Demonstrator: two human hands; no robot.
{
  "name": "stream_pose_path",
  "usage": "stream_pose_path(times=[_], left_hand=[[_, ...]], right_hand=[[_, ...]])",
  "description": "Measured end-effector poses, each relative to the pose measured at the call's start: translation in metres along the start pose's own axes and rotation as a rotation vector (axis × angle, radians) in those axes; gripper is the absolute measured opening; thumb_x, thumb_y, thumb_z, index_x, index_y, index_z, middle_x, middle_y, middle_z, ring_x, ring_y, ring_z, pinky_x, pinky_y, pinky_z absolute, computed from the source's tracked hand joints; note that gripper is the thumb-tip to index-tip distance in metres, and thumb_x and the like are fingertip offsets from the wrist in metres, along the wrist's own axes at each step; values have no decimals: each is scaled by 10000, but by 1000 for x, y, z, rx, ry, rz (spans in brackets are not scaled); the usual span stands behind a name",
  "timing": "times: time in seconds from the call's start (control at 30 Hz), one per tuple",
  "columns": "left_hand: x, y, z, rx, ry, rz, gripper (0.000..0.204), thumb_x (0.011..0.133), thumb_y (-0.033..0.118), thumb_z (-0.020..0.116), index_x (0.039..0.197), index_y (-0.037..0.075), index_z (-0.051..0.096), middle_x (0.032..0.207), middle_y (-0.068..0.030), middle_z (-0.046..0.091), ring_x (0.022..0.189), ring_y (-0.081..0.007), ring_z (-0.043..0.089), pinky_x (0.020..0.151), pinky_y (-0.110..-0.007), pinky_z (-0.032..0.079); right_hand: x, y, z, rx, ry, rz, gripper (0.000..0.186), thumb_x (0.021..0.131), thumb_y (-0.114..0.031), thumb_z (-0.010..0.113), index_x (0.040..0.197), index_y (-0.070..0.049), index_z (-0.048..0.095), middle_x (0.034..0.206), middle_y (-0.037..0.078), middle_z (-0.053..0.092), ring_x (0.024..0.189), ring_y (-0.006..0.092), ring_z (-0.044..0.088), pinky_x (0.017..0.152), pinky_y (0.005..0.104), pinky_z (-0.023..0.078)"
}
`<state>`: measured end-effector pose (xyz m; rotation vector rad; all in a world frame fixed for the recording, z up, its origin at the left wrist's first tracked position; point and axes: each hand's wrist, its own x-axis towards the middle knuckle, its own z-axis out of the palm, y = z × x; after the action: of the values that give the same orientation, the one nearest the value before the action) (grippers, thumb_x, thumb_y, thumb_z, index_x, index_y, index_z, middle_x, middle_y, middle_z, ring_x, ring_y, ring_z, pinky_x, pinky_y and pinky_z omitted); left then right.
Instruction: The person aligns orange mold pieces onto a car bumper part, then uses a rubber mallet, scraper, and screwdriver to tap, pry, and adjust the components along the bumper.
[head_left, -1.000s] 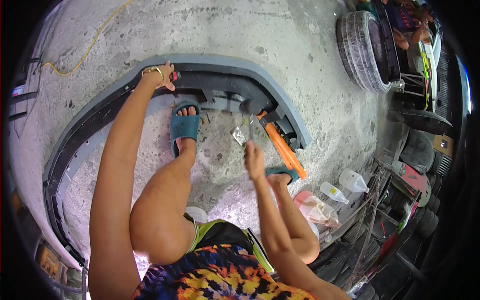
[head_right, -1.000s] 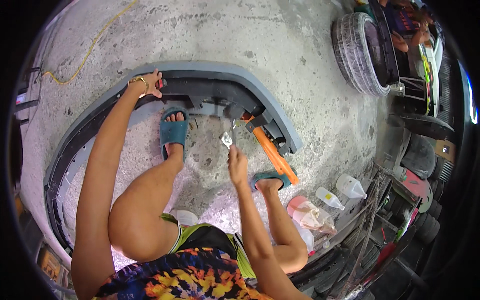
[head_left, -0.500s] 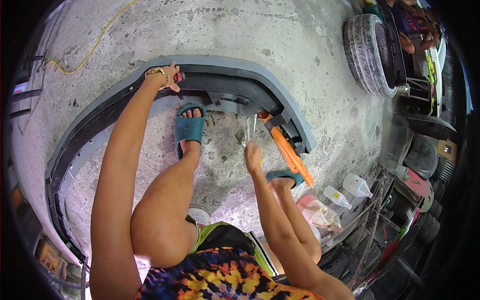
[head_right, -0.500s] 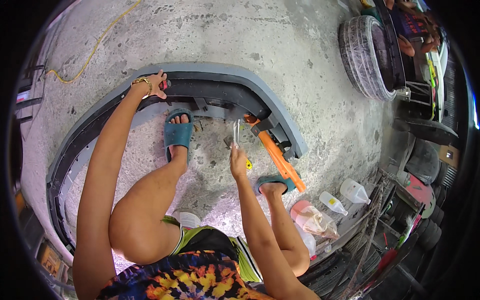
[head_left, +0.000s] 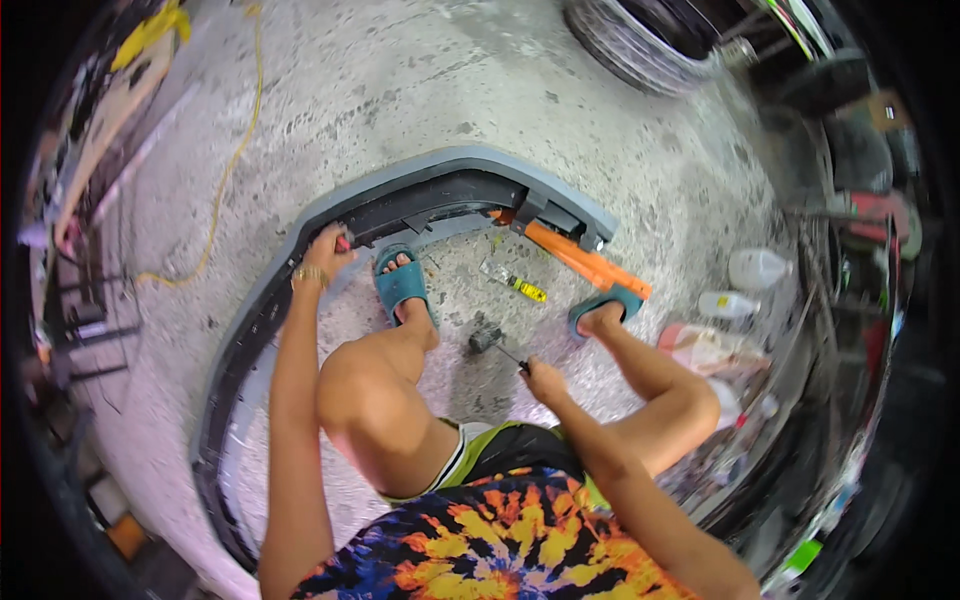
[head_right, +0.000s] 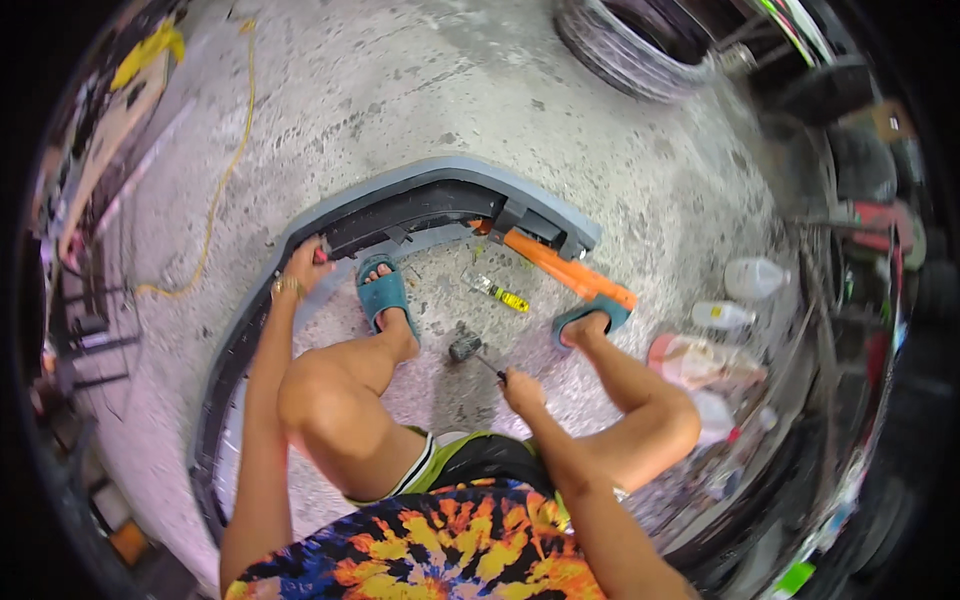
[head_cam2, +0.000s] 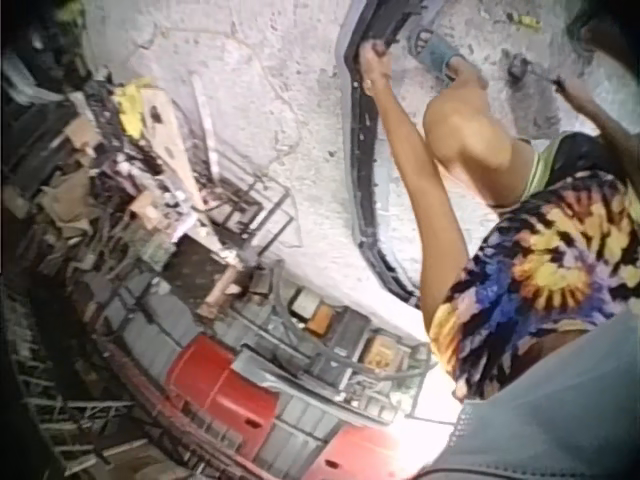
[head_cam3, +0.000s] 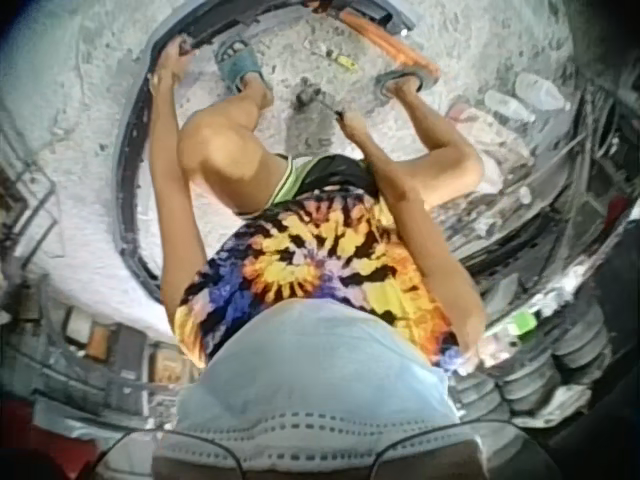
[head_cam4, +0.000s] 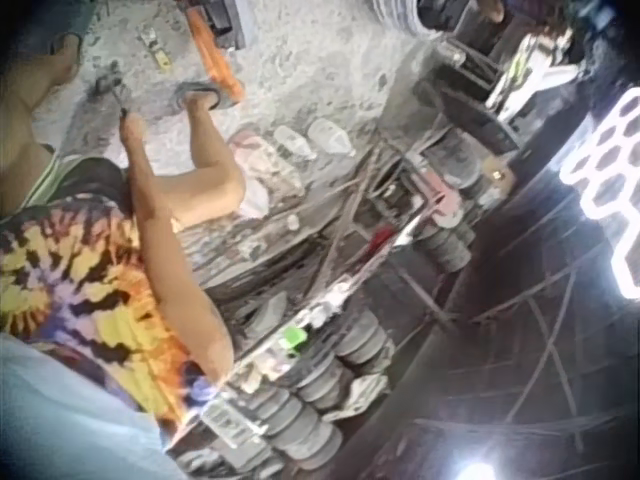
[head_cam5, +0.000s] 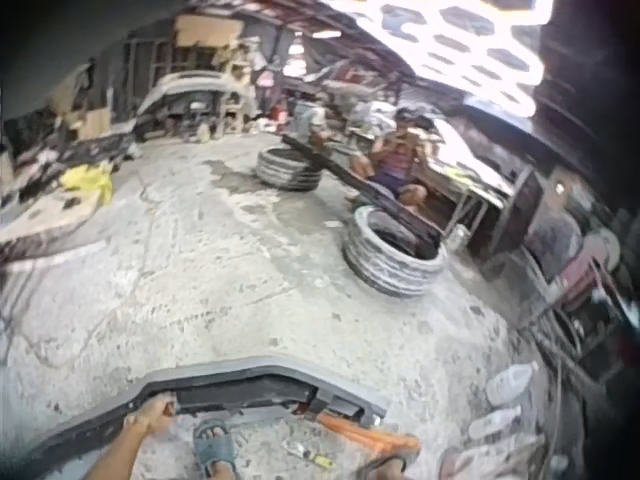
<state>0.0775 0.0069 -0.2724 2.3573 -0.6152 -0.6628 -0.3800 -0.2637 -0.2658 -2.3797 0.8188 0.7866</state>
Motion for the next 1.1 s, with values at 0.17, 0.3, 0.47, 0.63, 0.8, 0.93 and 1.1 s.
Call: stream_pose_path(times=[0.17,0.3,0.47,0.63,0.8,0.93,1.1], left_hand=[[-140,54,5,100,-51,-15,312,739,155,707,1002,43,583,777,-124,619,675,-222,584,636,-347,458],[-222,60,10,70,-11,29,298,749,140,697,1005,41,581,791,-113,621,691,-208,584,646,-341,460],[-334,24,25,-48,90,-2,281,761,120,683,1009,37,579,808,-99,623,710,-191,584,658,-332,464],[-392,-9,68,-244,137,-26,264,774,101,670,1012,34,577,825,-84,625,730,-173,584,671,-324,467],[-405,-47,122,-457,159,-75,248,786,81,656,1016,30,575,842,-70,628,750,-155,584,683,-315,471],[-380,-155,100,-566,620,94,232,814,33,605,1010,6,484,961,-68,585,821,-140,562,743,-273,469],[-343,-54,-31,-352,578,-99,386,790,27,635,1145,3,484,962,-88,579,762,-164,567,617,-262,481]], right_hand=[[-10,13,8,-84,40,42,327,796,-304,592,1058,-111,566,1131,134,532,1073,340,530,882,518,410],[6,7,-5,260,68,-114,284,783,-254,560,983,-55,596,959,212,617,912,370,597,786,441,480],[-9,-1,-24,295,142,-311,268,775,-268,569,900,-38,625,903,204,639,865,374,606,747,433,482],[-26,9,-77,161,251,-426,253,767,-263,571,863,-38,632,862,202,633,820,374,607,701,444,481],[-93,-8,-201,126,431,-586,205,810,-221,571,904,-44,618,860,165,636,819,322,610,709,405,481],[-138,-94,-293,74,424,-686,183,868,-196,541,948,-34,572,843,136,627,788,252,596,717,358,472],[-187,-89,-374,134,509,-682,239,903,-238,540,1002,-22,564,856,77,615,754,145,580,693,291,485]])
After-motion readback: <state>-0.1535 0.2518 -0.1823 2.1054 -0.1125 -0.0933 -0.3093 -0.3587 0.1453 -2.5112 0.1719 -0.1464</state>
